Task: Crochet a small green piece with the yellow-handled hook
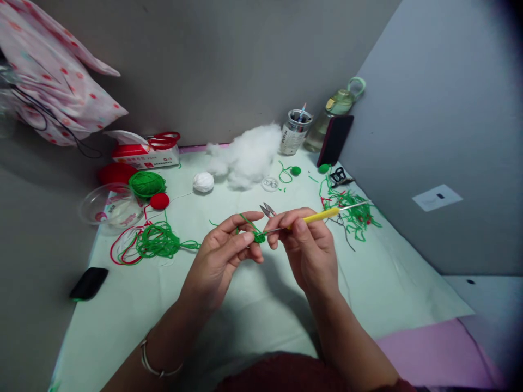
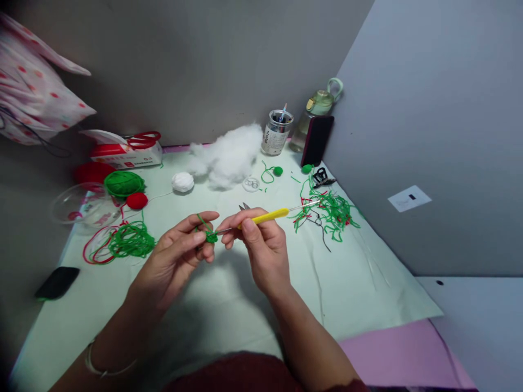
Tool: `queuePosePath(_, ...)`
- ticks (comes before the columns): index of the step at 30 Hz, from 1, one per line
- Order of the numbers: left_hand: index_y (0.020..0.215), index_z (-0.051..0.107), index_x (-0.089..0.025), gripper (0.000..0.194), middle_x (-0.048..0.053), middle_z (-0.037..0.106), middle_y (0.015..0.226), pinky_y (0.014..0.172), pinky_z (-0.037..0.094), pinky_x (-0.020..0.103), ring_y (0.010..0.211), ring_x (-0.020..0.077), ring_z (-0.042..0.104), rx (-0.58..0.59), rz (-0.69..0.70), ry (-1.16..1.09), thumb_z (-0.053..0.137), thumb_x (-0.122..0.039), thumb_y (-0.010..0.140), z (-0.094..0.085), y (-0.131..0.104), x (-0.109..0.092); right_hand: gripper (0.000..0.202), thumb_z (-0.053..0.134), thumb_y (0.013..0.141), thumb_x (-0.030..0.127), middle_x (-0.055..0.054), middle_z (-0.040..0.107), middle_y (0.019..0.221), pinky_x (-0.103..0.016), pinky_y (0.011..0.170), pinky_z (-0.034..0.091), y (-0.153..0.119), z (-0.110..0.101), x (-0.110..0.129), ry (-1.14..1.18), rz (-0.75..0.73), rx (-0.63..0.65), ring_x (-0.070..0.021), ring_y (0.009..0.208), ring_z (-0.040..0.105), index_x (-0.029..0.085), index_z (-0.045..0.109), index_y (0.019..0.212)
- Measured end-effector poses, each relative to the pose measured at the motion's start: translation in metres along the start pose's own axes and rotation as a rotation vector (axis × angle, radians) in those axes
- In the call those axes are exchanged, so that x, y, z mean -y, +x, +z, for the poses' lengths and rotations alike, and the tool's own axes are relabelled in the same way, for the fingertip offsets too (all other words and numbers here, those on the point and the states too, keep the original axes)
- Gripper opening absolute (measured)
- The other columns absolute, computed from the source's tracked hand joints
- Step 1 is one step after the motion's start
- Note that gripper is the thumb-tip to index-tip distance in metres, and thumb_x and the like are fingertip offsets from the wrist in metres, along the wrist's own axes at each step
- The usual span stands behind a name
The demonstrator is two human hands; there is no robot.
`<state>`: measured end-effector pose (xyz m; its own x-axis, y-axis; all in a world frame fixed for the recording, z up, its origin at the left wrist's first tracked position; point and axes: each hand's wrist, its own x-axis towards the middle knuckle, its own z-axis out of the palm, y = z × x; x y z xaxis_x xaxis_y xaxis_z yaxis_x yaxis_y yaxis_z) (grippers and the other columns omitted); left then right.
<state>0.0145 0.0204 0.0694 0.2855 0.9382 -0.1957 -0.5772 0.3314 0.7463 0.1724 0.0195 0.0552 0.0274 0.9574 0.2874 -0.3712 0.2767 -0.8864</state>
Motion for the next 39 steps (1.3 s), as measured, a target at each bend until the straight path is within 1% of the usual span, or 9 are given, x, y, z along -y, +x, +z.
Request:
queuePosePath(4,0.109,0.083,-0.022,0.023,-0.002,0.065,0.081,0.064,0.059,0.022,0.063,0.0094,0.067,-0.035,0.094,0.116,0.081,-0.02,0.086,0.0,-0.002,0.001,0.017,0.058,0.106,0.031,-0.004,0.078,0.095,-0.034,0.069,0.061,-0.006,-0.002,0.003,-0.215,-0.135,0.007,-0.016,0.075,0.071,0.024,0.073,0.1)
queuePosePath(10,0.119,0.08,-0.028,0.033,-0.004,0.066,0.081,0.071,0.059,0.019,0.067,0.0076,0.068,-0.114,0.262,0.282,0.081,-0.016,0.088,-0.002,-0.006,0.009,0.021,0.054,0.105,0.015,-0.005,0.078,0.093,-0.038,0.079,0.062,-0.01,0.002,0.006,-0.648,-0.52,0.109,-0.0201,0.09,0.074,0.024,0.072,0.109)
queuePosePath(15,0.126,0.077,-0.027,0.044,-0.005,0.067,0.083,0.054,0.052,0.013,0.053,0.0021,0.059,-0.117,0.178,0.14,0.087,-0.019,0.084,0.002,-0.008,0.011,0.026,0.065,0.098,0.01,-0.005,0.079,0.101,-0.032,0.077,0.063,-0.017,0.003,0.002,-1.041,-0.716,0.103,-0.0189,0.089,0.076,0.026,0.074,0.116)
queuePosePath(17,0.126,0.077,-0.022,0.045,-0.007,0.062,0.072,0.041,0.04,0.01,0.041,-0.0012,0.042,-0.077,0.037,-0.001,0.089,-0.022,0.082,0.003,-0.007,0.008,0.034,0.069,0.094,0.007,-0.004,0.079,0.105,-0.033,0.08,0.064,-0.018,0.002,0.0,-1.11,-0.711,0.086,-0.0195,0.093,0.077,0.03,0.076,0.118)
queuePosePath(20,0.118,0.079,-0.013,0.042,-0.012,0.047,0.056,0.036,0.031,0.008,0.038,-0.0022,0.026,-0.045,-0.112,-0.145,0.09,-0.019,0.078,0.004,-0.005,0.0,0.028,0.062,0.1,0.012,-0.004,0.078,0.099,-0.036,0.076,0.063,-0.015,0.0,-0.001,-0.821,-0.574,0.017,-0.02,0.087,0.074,0.029,0.077,0.116)
queuePosePath(24,0.114,0.081,-0.016,0.039,-0.005,0.063,0.076,0.036,0.032,0.008,0.039,-0.0044,0.031,-0.082,-0.063,-0.148,0.089,-0.013,0.077,0.004,-0.003,-0.006,0.018,0.062,0.104,0.024,-0.003,0.074,0.089,-0.031,0.06,0.056,-0.005,0.0,-0.001,-0.245,-0.257,-0.076,-0.015,0.068,0.065,0.025,0.08,0.1)
queuePosePath(28,0.111,0.081,-0.019,0.035,-0.005,0.064,0.08,0.037,0.037,0.009,0.04,-0.0035,0.037,-0.106,0.021,-0.102,0.088,-0.013,0.077,0.005,-0.003,-0.004,0.015,0.069,0.1,0.029,-0.002,0.072,0.086,-0.026,0.057,0.054,-0.001,0.0,-0.001,-0.03,-0.119,-0.1,-0.0119,0.065,0.063,0.024,0.082,0.094)
queuePosePath(33,0.115,0.08,-0.024,0.035,-0.005,0.064,0.082,0.043,0.048,0.012,0.045,-0.0004,0.042,-0.025,0.052,-0.015,0.087,-0.017,0.081,0.006,-0.004,0.003,0.013,0.069,0.101,0.029,-0.003,0.075,0.093,-0.028,0.064,0.057,-0.003,0.001,-0.003,-0.09,-0.128,-0.003,-0.0129,0.074,0.066,0.026,0.082,0.099)
queuePosePath(39,0.119,0.08,-0.023,0.04,-0.005,0.063,0.076,0.046,0.053,0.015,0.048,0.0029,0.05,-0.053,0.105,0.016,0.09,-0.019,0.08,0.006,-0.004,0.012,0.022,0.066,0.1,0.016,-0.004,0.079,0.099,-0.032,0.072,0.061,-0.011,0.005,-0.002,-0.58,-0.396,0.016,-0.0173,0.087,0.073,0.029,0.081,0.111)
